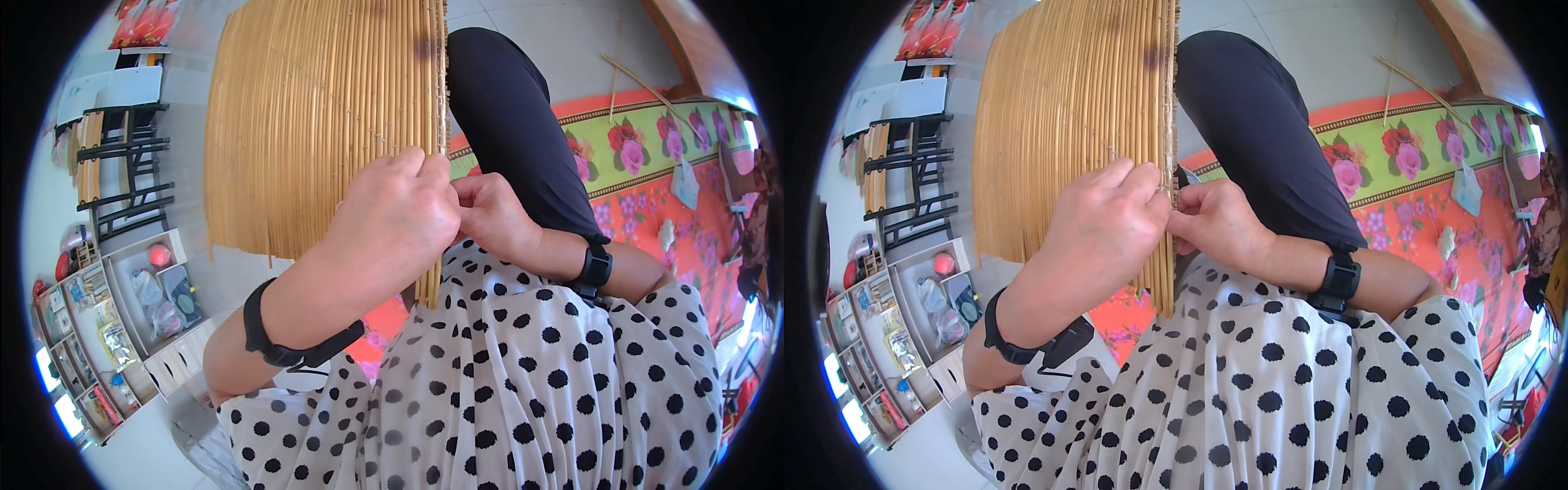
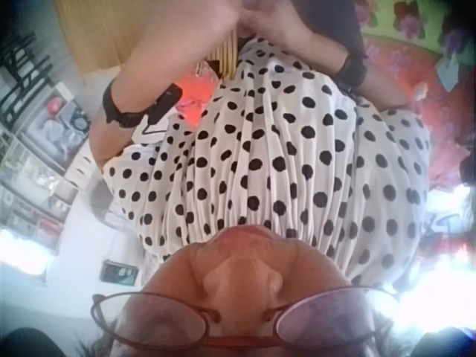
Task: The person sits on the floor and weaves a bamboo mat by threading white string through the bamboo strips using a needle. They repeatedly pull the string through, adjust the mat, and continue stitching along the edge.
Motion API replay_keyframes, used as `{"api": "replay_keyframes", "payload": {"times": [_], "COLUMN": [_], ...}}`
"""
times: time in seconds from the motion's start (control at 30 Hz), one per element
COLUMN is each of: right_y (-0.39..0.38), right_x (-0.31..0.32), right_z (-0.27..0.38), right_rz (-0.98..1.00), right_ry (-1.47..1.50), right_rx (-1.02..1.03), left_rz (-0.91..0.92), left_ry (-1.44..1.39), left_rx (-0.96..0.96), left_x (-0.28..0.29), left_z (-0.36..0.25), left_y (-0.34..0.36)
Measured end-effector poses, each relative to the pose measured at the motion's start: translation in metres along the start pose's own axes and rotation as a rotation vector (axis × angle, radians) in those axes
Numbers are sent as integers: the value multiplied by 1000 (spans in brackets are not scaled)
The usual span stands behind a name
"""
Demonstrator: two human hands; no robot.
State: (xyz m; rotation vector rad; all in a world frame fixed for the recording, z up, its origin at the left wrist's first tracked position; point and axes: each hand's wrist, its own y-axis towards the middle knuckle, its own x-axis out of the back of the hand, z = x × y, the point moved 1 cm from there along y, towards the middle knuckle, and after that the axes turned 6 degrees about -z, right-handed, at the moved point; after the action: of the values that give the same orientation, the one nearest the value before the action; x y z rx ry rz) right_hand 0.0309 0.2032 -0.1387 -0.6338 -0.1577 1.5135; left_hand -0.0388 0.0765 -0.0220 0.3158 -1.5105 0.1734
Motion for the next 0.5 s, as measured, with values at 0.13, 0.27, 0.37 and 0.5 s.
{"api": "replay_keyframes", "payload": {"times": [0.13,0.27,0.37,0.5], "right_y": [0,-4,-5,-5], "right_x": [0,-1,0,-1], "right_z": [4,15,13,14], "right_rz": [14,17,24,17], "right_ry": [-8,3,-14,-5], "right_rx": [-1,-19,-15,-4], "left_rz": [22,171,262,351], "left_ry": [18,49,41,64], "left_rx": [24,35,55,41], "left_x": [8,37,46,48], "left_z": [5,12,14,12], "left_y": [-2,0,4,11]}}
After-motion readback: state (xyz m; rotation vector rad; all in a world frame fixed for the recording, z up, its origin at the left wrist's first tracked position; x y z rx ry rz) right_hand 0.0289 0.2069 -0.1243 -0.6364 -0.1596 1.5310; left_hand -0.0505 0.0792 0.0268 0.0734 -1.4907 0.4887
